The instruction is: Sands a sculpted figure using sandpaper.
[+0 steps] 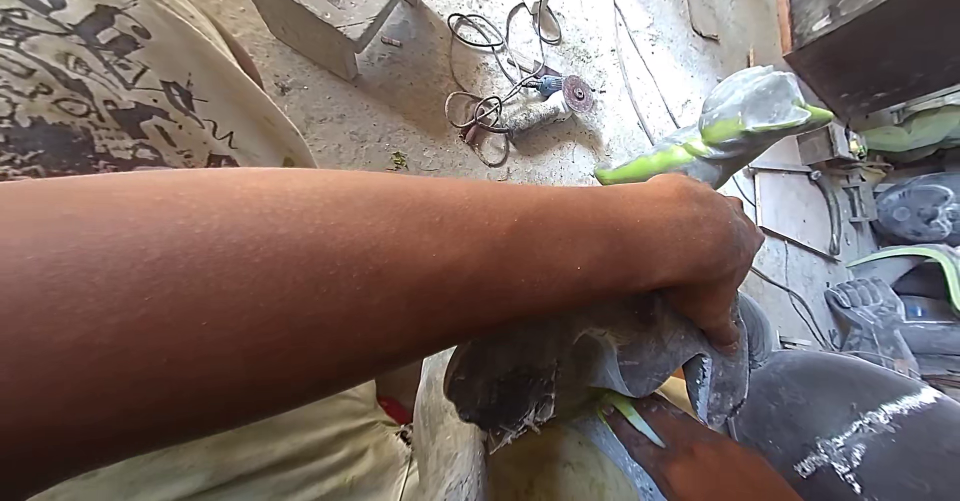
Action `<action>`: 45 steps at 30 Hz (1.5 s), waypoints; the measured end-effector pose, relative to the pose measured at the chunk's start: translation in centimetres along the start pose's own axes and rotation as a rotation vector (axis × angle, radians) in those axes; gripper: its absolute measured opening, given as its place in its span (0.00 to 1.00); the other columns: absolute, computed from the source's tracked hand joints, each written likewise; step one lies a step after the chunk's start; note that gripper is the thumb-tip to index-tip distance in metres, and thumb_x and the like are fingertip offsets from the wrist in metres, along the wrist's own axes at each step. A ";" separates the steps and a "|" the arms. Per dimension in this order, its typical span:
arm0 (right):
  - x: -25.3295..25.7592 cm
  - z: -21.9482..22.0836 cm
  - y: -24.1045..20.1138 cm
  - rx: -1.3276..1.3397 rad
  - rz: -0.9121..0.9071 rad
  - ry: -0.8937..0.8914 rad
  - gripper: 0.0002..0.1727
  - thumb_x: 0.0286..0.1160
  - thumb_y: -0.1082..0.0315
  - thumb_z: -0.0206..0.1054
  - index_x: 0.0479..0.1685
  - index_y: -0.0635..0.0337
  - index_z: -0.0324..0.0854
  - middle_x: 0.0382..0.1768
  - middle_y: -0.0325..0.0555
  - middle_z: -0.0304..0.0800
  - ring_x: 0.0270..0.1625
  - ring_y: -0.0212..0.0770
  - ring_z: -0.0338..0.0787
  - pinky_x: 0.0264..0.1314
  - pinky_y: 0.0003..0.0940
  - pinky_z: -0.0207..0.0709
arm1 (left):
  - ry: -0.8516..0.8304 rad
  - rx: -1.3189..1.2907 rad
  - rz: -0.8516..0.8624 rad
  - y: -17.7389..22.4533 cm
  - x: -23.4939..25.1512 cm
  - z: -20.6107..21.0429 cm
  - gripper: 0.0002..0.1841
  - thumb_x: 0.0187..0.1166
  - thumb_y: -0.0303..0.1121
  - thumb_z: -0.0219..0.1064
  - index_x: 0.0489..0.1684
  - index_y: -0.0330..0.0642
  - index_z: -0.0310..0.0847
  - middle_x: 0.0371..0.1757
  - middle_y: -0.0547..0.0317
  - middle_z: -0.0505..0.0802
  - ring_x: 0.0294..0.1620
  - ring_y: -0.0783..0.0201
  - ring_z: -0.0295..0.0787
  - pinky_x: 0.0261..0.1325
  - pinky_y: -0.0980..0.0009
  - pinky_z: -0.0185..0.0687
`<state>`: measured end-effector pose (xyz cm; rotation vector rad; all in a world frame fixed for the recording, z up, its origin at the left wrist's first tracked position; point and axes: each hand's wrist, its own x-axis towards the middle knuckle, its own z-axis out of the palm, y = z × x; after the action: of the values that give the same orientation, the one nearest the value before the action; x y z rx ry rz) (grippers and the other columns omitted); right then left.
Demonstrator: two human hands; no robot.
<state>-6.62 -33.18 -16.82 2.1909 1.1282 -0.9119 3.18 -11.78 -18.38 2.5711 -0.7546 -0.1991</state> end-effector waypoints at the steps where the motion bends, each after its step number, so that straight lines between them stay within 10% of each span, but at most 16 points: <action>1: 0.0 0.0 0.0 0.005 -0.002 -0.005 0.30 0.78 0.81 0.56 0.79 0.47 0.80 0.75 0.59 0.82 0.73 0.61 0.86 0.60 0.52 0.87 | -0.002 -0.001 -0.001 0.0 0.0 0.0 0.35 0.61 0.77 0.68 0.42 0.51 0.86 0.33 0.60 0.85 0.36 0.56 0.85 0.31 0.52 0.76; 29: -2.2 -1.7 -0.9 -0.083 -0.096 0.007 0.19 0.79 0.73 0.58 0.60 0.48 0.90 0.60 0.58 0.89 0.54 0.61 0.91 0.41 0.51 0.84 | 0.000 0.003 0.002 -0.4 -0.6 -0.1 0.36 0.60 0.78 0.67 0.44 0.53 0.87 0.34 0.61 0.85 0.35 0.58 0.85 0.31 0.53 0.75; 34: -5.2 -2.5 2.9 0.200 -0.145 0.212 0.22 0.83 0.65 0.56 0.69 0.35 0.86 0.63 0.51 0.92 0.62 0.57 0.91 0.56 0.57 0.83 | 0.018 0.006 -0.011 -2.0 -1.6 -0.7 0.36 0.59 0.80 0.64 0.46 0.58 0.87 0.34 0.63 0.86 0.35 0.60 0.86 0.31 0.53 0.78; 39: -4.8 0.6 6.8 0.565 -0.281 0.398 0.19 0.86 0.71 0.59 0.68 0.52 0.88 0.67 0.52 0.90 0.70 0.48 0.89 0.75 0.48 0.80 | 0.075 0.005 0.026 -3.7 -2.9 -0.8 0.34 0.59 0.82 0.61 0.38 0.61 0.85 0.26 0.71 0.81 0.28 0.67 0.82 0.26 0.60 0.73; 45: -2.2 1.3 5.2 0.444 -0.327 0.400 0.21 0.87 0.73 0.56 0.73 0.51 0.85 0.70 0.45 0.90 0.68 0.42 0.91 0.70 0.40 0.84 | 0.061 -0.008 0.018 -3.4 -3.1 -0.7 0.34 0.59 0.83 0.61 0.35 0.62 0.84 0.24 0.73 0.80 0.27 0.70 0.81 0.25 0.61 0.72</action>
<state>-3.64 -37.91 -15.33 2.6827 1.6377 -0.9520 2.34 -7.28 -19.23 2.5498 -0.7523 -0.1173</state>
